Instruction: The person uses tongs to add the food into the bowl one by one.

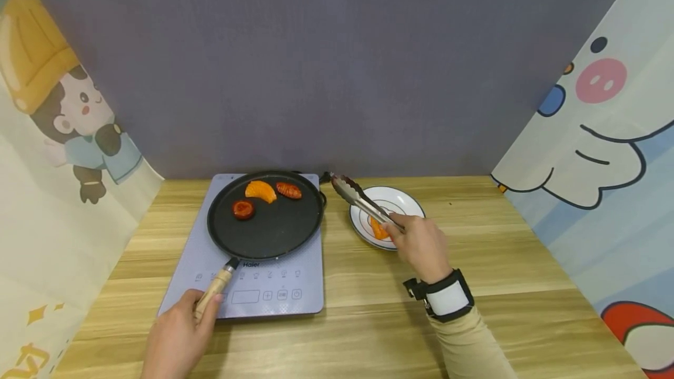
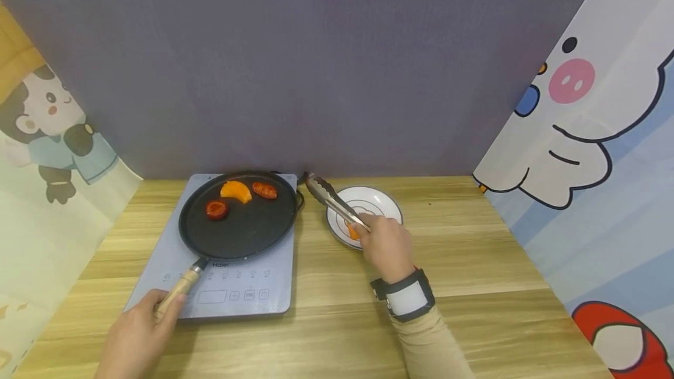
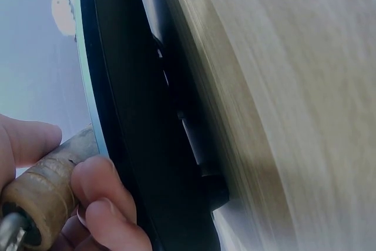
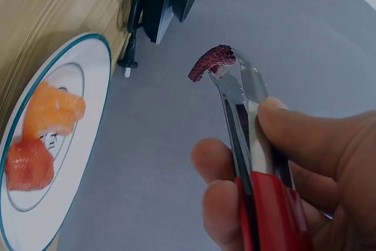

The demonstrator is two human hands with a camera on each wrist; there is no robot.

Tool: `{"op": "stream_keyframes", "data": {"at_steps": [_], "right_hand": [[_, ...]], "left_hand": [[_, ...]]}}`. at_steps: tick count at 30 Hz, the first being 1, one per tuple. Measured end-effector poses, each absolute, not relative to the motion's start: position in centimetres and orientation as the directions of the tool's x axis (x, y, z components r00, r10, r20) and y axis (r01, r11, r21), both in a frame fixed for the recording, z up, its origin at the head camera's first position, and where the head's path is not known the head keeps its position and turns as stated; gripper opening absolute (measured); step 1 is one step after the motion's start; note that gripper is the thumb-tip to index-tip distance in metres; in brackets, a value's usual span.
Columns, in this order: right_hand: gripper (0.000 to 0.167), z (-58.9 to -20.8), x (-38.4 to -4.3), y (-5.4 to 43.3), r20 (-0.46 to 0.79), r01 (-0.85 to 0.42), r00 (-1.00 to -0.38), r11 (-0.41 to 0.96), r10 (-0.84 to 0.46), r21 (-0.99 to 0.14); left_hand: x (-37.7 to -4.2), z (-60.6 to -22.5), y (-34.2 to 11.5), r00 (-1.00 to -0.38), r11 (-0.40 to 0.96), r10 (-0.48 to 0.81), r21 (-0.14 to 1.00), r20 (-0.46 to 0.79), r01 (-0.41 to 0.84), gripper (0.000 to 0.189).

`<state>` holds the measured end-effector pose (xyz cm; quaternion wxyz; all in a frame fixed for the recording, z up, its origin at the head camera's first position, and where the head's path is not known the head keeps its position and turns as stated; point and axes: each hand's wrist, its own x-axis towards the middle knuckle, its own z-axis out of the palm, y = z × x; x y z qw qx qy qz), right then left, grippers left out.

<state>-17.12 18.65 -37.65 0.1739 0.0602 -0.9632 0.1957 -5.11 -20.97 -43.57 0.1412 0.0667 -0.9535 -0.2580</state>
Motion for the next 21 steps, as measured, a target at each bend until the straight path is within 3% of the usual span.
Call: {"op": "stream_keyframes", "data": {"at_steps": [13, 21], "right_hand": [[0.029, -37.6, -16.6, 16.6, 0.405, -0.272, -0.907, 0.895, -0.115, -0.354], [0.017, -38.0, -16.9, 15.2, 0.394, -0.281, -0.91, 0.892, -0.13, -0.354]], "left_hand": [[-5.1, -43.4, -20.9, -0.956, 0.856, -0.201, 0.513, 0.213, -0.065, 0.033], [-5.0, -43.4, -20.9, -0.953, 0.856, -0.201, 0.514, 0.225, -0.059, 0.033]]}}
